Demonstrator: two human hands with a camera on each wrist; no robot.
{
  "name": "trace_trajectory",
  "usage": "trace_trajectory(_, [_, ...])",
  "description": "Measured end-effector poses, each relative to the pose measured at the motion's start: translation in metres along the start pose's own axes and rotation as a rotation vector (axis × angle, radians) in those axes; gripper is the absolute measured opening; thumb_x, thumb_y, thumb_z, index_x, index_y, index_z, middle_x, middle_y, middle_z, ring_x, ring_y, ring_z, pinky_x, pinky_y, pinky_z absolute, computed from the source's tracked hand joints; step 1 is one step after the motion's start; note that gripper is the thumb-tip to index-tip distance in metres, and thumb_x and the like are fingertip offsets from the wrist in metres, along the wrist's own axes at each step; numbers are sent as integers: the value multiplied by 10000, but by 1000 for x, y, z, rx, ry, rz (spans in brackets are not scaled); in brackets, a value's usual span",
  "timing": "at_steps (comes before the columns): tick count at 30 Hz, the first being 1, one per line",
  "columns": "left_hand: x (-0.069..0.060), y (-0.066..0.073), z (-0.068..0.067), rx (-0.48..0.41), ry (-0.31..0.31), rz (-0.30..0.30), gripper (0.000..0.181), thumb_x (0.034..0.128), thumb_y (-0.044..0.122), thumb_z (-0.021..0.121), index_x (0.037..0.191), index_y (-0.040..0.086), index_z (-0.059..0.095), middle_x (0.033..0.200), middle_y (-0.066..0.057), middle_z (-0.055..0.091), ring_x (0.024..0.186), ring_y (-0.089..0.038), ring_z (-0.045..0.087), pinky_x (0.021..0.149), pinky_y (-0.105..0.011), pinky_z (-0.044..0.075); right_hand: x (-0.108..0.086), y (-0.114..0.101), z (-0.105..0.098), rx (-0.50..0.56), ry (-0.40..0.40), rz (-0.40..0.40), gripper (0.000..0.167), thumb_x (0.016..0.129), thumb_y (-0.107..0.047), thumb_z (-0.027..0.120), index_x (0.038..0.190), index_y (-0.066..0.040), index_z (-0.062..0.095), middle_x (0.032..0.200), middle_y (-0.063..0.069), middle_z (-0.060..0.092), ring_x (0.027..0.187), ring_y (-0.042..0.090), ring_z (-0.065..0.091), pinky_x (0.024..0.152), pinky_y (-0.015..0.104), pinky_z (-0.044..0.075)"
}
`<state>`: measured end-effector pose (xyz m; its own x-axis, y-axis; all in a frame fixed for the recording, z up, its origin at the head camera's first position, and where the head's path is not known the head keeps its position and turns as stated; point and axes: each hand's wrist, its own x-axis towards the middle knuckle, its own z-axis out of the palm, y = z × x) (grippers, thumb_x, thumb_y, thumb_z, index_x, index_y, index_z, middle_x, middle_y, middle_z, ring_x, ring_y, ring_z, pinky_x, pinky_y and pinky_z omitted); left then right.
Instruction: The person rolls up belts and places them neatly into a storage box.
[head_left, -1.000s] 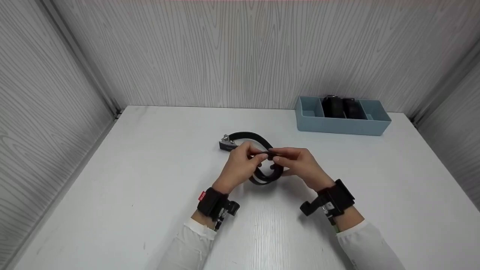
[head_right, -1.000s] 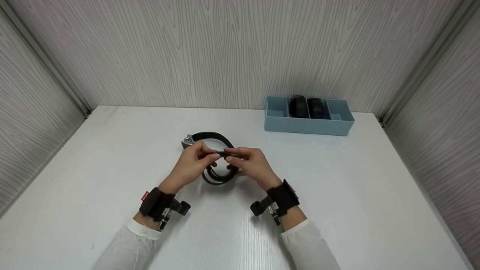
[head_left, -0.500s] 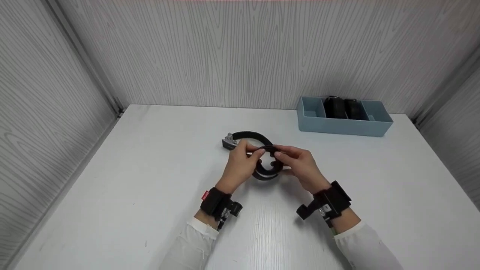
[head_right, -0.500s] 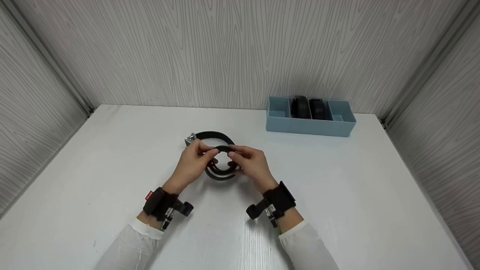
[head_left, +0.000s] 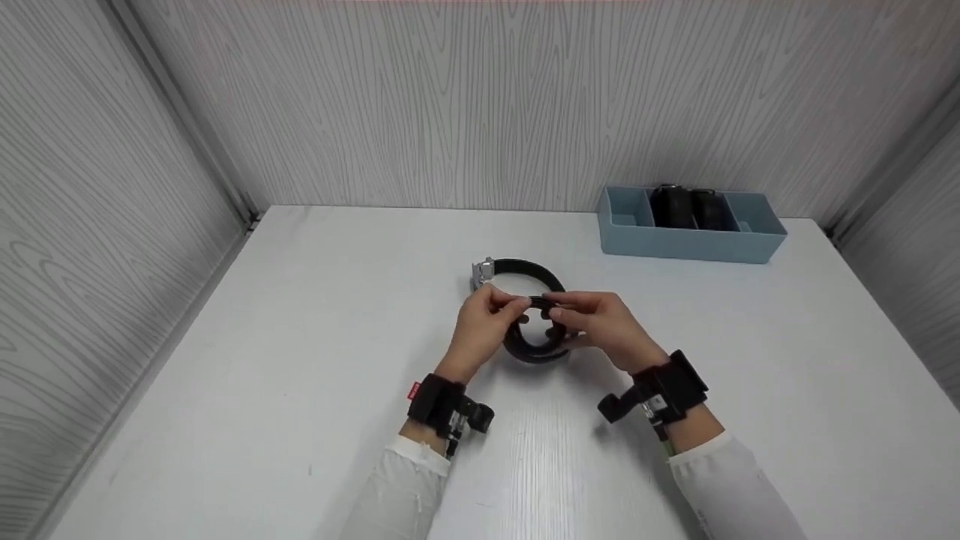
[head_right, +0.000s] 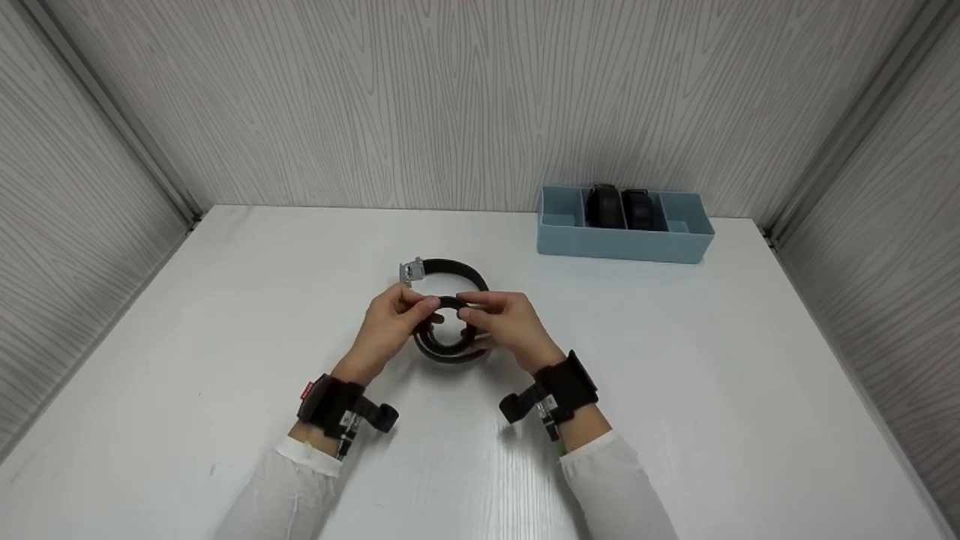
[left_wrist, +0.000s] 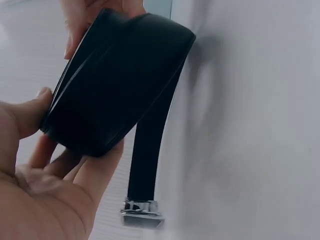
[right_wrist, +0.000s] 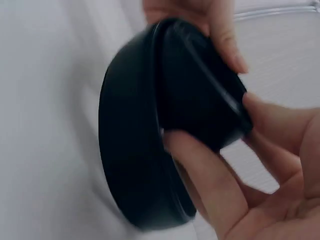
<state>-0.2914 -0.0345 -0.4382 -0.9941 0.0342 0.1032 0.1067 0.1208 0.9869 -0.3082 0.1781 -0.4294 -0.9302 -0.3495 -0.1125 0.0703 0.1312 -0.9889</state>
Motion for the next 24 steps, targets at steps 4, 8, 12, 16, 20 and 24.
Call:
trace_trajectory(4, [0, -8, 7, -144, 94, -43, 220, 998, 183, 730, 1048, -1, 619, 991, -187, 737, 882, -215, 749, 731, -218, 537, -1, 3, 10, 107, 118, 24, 427, 1028, -143, 679, 1435, -34, 608, 1195, 134, 703, 957, 175, 675, 832, 335, 609])
trace_trajectory(8, [-2, -14, 8, -257, 138, -73, 215, 1001, 149, 723, 1043, -14, 590, 996, -233, 722, 824, -195, 754, 745, -234, 570, -3, 6, 20, 147, 200, 29, 420, 1036, -152, 668, 1438, -50, 606, 1268, 161, 699, 965, 186, 705, 826, 304, 600])
trace_trajectory(12, [1, -19, 4, -269, 113, -72, 193, 998, 115, 719, 1025, -19, 582, 1031, -292, 724, 761, -156, 741, 723, -229, 574, -2, 7, 21, 76, 192, 34, 402, 1024, -176, 687, 1402, -51, 629, 1257, 180, 684, 970, 201, 703, 822, 317, 601])
trace_trajectory(16, [6, -26, -4, -220, 38, -96, 188, 995, 127, 725, 1024, -9, 600, 1059, -273, 744, 757, -132, 732, 701, -222, 563, 3, 9, 12, -35, 112, 20, 409, 1006, -198, 712, 1363, -9, 646, 1213, 214, 689, 922, 201, 720, 800, 329, 608])
trace_trajectory(20, [14, -25, -13, -149, -68, -120, 206, 987, 147, 738, 1046, -12, 620, 1030, -236, 758, 776, -143, 734, 699, -228, 550, 11, 5, 4, -100, 38, 9, 397, 1000, -196, 722, 1347, -9, 672, 1139, 220, 703, 868, 198, 726, 763, 331, 615])
trace_trajectory(24, [22, -18, -17, -107, -106, -131, 225, 982, 156, 747, 1057, -17, 626, 1035, -234, 749, 788, -165, 740, 709, -233, 551, 19, 1, 2, -81, 2, 11, 397, 1003, -186, 718, 1360, -18, 668, 1121, 230, 695, 883, 200, 726, 782, 390, 622])
